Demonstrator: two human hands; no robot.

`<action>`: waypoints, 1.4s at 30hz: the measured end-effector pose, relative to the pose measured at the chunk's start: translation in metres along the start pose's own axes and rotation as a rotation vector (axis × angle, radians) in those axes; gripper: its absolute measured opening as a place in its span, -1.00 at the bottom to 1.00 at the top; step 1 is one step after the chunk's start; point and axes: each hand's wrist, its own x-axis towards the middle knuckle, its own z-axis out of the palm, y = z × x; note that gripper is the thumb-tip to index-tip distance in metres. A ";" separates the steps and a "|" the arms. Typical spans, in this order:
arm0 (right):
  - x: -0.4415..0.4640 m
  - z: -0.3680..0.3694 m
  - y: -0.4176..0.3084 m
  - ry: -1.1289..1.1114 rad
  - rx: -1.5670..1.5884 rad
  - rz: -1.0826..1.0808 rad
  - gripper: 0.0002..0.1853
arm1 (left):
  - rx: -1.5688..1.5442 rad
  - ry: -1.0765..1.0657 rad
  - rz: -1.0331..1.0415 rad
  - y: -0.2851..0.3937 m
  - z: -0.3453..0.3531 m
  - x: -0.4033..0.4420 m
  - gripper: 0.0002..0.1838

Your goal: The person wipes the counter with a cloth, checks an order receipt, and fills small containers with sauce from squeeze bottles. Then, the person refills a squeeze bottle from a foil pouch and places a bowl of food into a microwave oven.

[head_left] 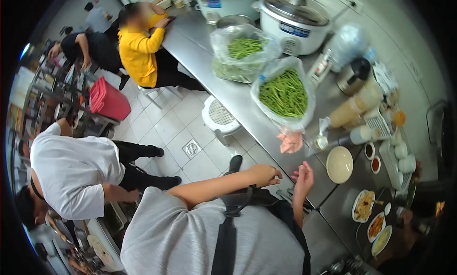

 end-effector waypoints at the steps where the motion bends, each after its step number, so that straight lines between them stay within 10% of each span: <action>1: 0.005 0.006 -0.004 0.004 -0.239 -0.122 -0.65 | 0.010 0.020 0.011 -0.005 -0.007 -0.001 -0.68; 6: 0.039 0.077 -0.055 -0.203 -0.708 -0.544 -0.73 | -0.006 0.097 0.086 -0.060 -0.044 -0.016 -0.68; 8: 0.044 0.117 -0.075 -0.302 -1.008 -1.109 -0.76 | 0.001 0.159 0.110 -0.099 -0.054 -0.023 -0.69; 9: 0.072 0.106 -0.043 -0.363 -1.401 -1.013 -0.70 | -0.003 0.181 0.102 -0.114 -0.066 -0.034 -0.70; 10: 0.067 0.128 -0.056 -0.227 -1.033 -0.094 -0.64 | -0.019 0.228 0.029 -0.133 -0.080 -0.046 -0.70; 11: 0.070 0.128 -0.059 -0.219 -1.156 -0.299 -0.65 | -0.037 0.265 -0.035 -0.148 -0.091 -0.057 -0.71; 15: 0.037 0.181 -0.135 -0.486 -1.336 0.254 -0.70 | -0.101 0.506 -0.220 -0.230 -0.095 -0.092 -0.73; 27: 0.116 0.247 -0.076 -1.080 -1.531 -0.258 -0.74 | -0.740 0.744 -1.578 -0.413 0.137 -0.215 -0.76; 32: 0.138 0.252 -0.067 -1.159 -1.548 -0.348 -0.76 | -0.890 0.846 -1.804 -0.368 0.189 -0.240 -0.77; 34: 0.145 0.252 -0.064 -1.187 -1.560 -0.372 -0.76 | -0.942 0.838 -1.598 -0.400 0.236 -0.243 -0.77; 37: 0.158 0.251 -0.059 -1.221 -1.573 -0.402 -0.76 | -1.340 1.284 -1.624 -0.396 0.236 -0.257 -0.76; 40: 0.173 0.242 -0.052 -1.241 -1.577 -0.421 -0.76 | -1.800 2.693 -0.666 -0.387 0.195 -0.270 -0.48; 42: 0.184 0.225 -0.051 -1.238 -1.580 -0.418 -0.76 | -1.589 2.818 -0.671 -0.339 0.132 -0.306 -0.44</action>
